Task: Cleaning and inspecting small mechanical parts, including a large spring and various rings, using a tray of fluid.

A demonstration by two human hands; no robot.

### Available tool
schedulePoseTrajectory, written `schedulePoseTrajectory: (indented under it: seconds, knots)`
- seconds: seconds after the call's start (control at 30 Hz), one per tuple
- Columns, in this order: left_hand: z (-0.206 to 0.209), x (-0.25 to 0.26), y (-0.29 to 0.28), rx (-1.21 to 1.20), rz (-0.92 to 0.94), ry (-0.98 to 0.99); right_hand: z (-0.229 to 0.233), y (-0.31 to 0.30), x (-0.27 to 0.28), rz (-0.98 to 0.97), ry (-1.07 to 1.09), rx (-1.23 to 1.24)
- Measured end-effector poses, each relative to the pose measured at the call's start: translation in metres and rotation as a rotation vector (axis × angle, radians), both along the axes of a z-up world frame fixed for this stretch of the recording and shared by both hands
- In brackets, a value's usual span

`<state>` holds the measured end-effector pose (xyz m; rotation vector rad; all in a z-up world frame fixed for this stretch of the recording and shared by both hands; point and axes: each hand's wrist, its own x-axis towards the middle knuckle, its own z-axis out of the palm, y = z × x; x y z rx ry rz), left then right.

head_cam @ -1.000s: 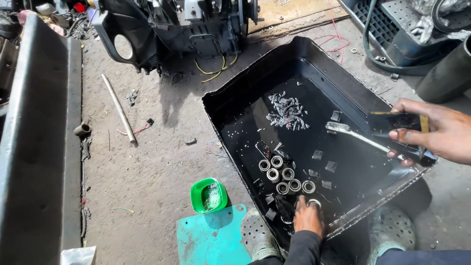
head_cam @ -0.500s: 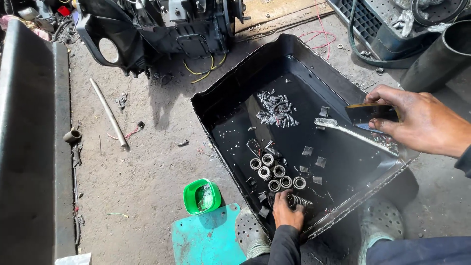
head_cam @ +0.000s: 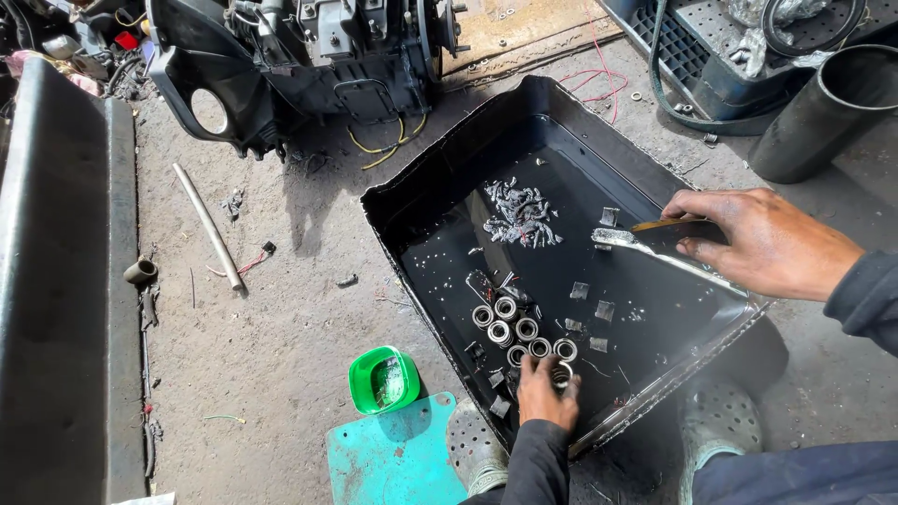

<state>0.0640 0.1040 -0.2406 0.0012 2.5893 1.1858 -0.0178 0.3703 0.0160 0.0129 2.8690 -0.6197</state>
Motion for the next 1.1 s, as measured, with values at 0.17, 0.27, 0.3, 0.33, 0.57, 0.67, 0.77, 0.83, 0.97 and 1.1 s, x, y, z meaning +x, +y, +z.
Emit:
schedulePoseTrajectory:
  seconds: [0.17, 0.27, 0.3, 0.33, 0.57, 0.67, 0.77, 0.83, 0.97, 1.1]
  knots:
    - [-0.017, -0.032, -0.001, 0.584, 0.354, -0.200, 0.003, -0.006, 0.008, 0.040, 0.116, -0.103]
    - [-0.021, -0.056, 0.000, 1.226, 0.412, -0.347, 0.000, -0.014, 0.011, -0.047, -0.026, -0.059]
    - [0.007, -0.060, 0.002, 1.343, 0.372, -0.333, -0.010, -0.013, 0.013, 0.005, 0.007, -0.055]
    - [0.034, -0.063, 0.004, 1.460, 0.334, -0.316, -0.020, -0.012, 0.014, 0.062, 0.039, -0.050]
    - [0.227, -0.035, -0.012, 1.269, 0.219, -0.476, 0.010, -0.047, 0.051, 0.392, 0.514, -0.247]
    - [0.235, -0.024, -0.024, 1.249, 0.140, -0.377, -0.002, -0.053, 0.075, 0.359, 0.365, -0.242]
    - [0.247, -0.019, -0.022, 1.385, 0.136, -0.279, 0.022, -0.071, 0.091, 0.487, 0.625, -0.294]
    - [0.251, -0.013, -0.018, 1.490, 0.184, -0.291, 0.031, -0.075, 0.096, 0.580, 0.756, -0.283]
    - [0.259, -0.005, -0.016, 1.432, 0.207, -0.316, 0.026, -0.077, 0.096, 0.696, 0.821, -0.184]
    - [0.260, -0.007, -0.014, 1.284, 0.193, -0.283, 0.003, -0.075, 0.097, 0.662, 0.753, -0.187]
